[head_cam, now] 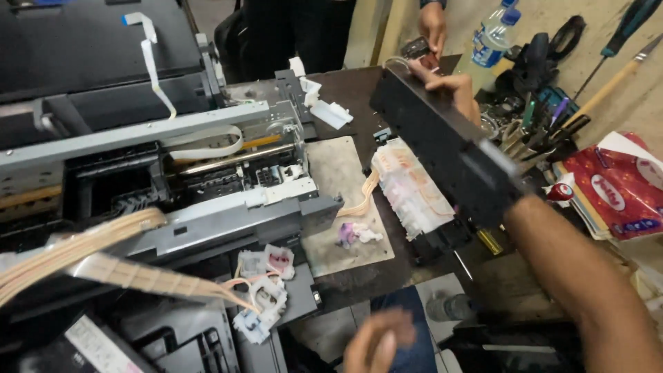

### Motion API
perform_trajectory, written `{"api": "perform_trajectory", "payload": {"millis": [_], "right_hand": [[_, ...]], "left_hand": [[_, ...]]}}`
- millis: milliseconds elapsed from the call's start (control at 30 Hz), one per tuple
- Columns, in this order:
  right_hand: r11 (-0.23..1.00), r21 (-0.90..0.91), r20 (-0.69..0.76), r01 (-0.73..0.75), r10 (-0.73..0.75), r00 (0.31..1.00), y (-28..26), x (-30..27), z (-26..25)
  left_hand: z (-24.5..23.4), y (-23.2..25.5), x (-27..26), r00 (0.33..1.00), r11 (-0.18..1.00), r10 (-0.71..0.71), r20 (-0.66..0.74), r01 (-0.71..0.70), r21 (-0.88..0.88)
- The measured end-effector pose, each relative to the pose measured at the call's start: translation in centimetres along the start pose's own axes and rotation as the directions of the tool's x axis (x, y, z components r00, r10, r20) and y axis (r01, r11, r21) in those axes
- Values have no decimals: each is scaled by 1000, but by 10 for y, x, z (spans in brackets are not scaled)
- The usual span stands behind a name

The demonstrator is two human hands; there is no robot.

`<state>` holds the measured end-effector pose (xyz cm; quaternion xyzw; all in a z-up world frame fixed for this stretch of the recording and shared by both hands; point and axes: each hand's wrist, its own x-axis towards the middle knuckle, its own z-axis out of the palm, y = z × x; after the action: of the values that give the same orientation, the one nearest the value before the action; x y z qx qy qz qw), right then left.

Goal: Cleaning internal components of a printer using a cloth

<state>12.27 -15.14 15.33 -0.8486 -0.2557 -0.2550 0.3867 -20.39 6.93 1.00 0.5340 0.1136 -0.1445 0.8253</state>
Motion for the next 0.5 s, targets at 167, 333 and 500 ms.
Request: {"api": "perform_trajectory", "payload": {"millis": [167, 333, 500], "right_hand": [[761, -480, 30, 436, -482, 876, -23, -52, 2], [941, -57, 185, 333, -318, 930, -65, -78, -4], [983, 143, 94, -111, 98, 991, -41, -87, -27]], "left_hand": [[91, 97, 82, 988, 900, 144, -50, -152, -409], [117, 111, 117, 954, 702, 301, 10, -214, -679], [99, 44, 193, 925, 704, 360, -124, -357, -614]]}}
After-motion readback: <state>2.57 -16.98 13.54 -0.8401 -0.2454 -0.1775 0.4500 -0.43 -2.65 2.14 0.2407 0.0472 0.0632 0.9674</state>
